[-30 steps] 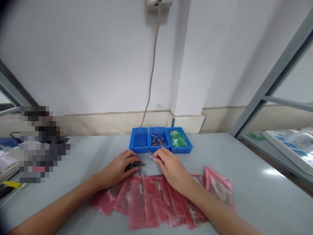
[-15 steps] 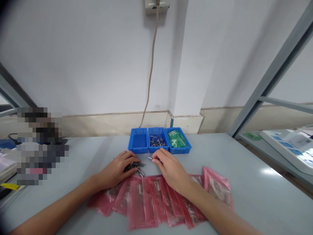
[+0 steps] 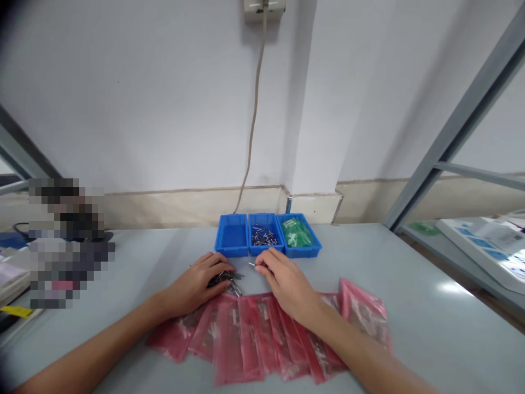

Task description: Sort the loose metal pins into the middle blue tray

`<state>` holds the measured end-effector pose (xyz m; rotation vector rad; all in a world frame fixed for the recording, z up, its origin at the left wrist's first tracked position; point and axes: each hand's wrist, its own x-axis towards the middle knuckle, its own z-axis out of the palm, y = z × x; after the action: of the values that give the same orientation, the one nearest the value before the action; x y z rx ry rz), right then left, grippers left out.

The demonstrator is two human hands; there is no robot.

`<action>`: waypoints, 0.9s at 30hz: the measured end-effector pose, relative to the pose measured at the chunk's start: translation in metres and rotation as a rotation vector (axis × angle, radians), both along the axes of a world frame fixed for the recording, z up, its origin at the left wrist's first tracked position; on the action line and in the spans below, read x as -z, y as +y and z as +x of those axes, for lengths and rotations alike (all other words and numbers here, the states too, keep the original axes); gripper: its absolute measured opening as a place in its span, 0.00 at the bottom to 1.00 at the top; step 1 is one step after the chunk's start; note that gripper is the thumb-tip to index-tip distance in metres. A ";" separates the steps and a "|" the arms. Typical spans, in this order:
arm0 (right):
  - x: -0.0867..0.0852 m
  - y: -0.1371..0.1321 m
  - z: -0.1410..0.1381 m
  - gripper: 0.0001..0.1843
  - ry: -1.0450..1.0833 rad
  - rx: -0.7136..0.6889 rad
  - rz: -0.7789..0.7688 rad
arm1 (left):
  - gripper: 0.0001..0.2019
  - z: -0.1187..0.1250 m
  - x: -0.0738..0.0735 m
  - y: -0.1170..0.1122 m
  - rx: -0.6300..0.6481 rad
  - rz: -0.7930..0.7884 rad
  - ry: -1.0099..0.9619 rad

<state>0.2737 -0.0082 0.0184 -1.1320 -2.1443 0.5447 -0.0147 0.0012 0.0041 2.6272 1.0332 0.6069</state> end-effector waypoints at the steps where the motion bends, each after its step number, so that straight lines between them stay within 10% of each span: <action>1: -0.001 0.000 0.000 0.09 -0.003 0.004 0.002 | 0.11 0.000 0.000 0.000 0.000 0.001 -0.001; 27: -0.003 0.000 -0.001 0.09 -0.019 0.017 0.024 | 0.11 0.001 -0.002 0.000 -0.004 0.000 0.005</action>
<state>0.2730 -0.0086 0.0219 -1.1456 -2.1502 0.5013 -0.0140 0.0007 0.0059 2.6283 1.0406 0.6021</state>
